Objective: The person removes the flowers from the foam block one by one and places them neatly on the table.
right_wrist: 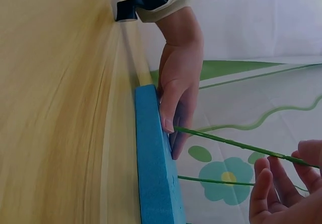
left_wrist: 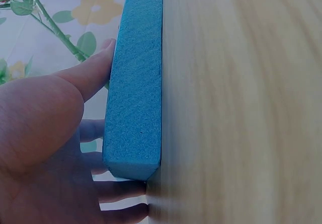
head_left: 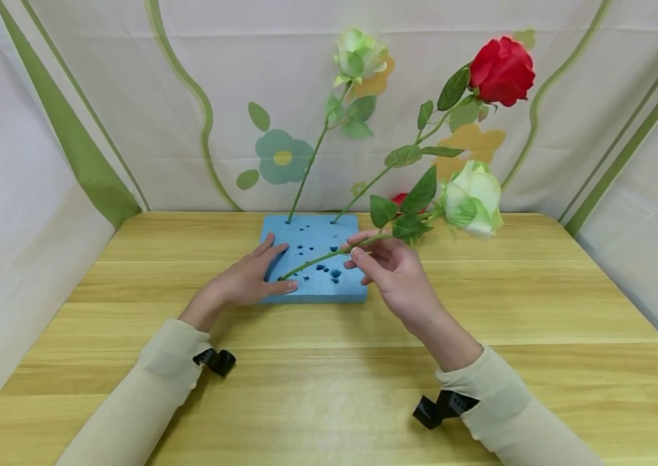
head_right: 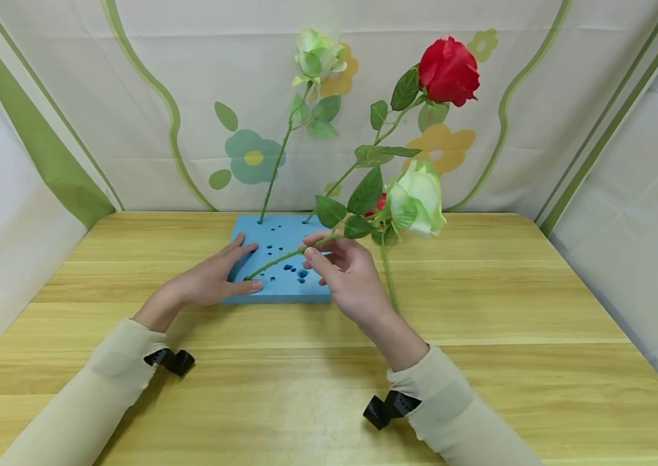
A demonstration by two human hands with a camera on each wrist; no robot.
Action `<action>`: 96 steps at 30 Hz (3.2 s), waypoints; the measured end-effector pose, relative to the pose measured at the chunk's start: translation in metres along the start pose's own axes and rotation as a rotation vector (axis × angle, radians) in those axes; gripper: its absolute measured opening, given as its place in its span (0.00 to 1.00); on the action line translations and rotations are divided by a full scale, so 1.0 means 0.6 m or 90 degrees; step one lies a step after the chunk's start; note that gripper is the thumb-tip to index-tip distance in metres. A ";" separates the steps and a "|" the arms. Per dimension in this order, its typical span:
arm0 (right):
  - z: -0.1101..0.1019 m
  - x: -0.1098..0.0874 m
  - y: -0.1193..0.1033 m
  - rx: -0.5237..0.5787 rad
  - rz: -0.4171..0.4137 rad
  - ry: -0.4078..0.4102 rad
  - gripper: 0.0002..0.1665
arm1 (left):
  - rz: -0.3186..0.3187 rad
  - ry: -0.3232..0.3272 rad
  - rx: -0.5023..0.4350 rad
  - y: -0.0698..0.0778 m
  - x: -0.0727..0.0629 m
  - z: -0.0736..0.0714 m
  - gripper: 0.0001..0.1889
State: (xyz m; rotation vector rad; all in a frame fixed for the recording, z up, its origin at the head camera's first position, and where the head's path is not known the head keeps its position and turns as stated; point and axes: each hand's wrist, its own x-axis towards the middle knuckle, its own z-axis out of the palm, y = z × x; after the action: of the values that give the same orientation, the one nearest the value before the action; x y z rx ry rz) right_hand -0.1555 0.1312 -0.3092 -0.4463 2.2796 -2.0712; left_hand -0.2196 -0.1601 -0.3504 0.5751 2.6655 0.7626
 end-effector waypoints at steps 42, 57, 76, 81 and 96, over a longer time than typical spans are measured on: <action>-0.011 0.011 0.029 -0.054 0.120 0.049 0.14 | 0.001 -0.004 0.004 -0.004 0.002 0.001 0.49; -0.013 0.010 0.021 -0.049 0.098 0.069 0.13 | -0.001 -0.011 -0.008 0.002 0.000 -0.003 0.49; -0.011 0.008 0.018 -0.059 0.091 0.076 0.12 | -0.004 -0.017 -0.003 -0.001 0.004 -0.002 0.50; -0.011 0.007 0.017 -0.063 0.094 0.080 0.12 | -0.004 -0.020 -0.005 0.001 0.003 -0.002 0.50; -0.007 0.006 0.014 -0.069 0.099 0.091 0.11 | 0.003 -0.018 -0.007 -0.001 0.002 -0.004 0.49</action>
State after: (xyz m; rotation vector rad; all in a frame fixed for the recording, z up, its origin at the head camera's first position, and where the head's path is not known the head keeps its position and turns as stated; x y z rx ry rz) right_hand -0.1616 0.1351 -0.3161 -0.1211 2.4261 -1.9721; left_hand -0.2219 -0.1609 -0.3494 0.5850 2.6339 0.7632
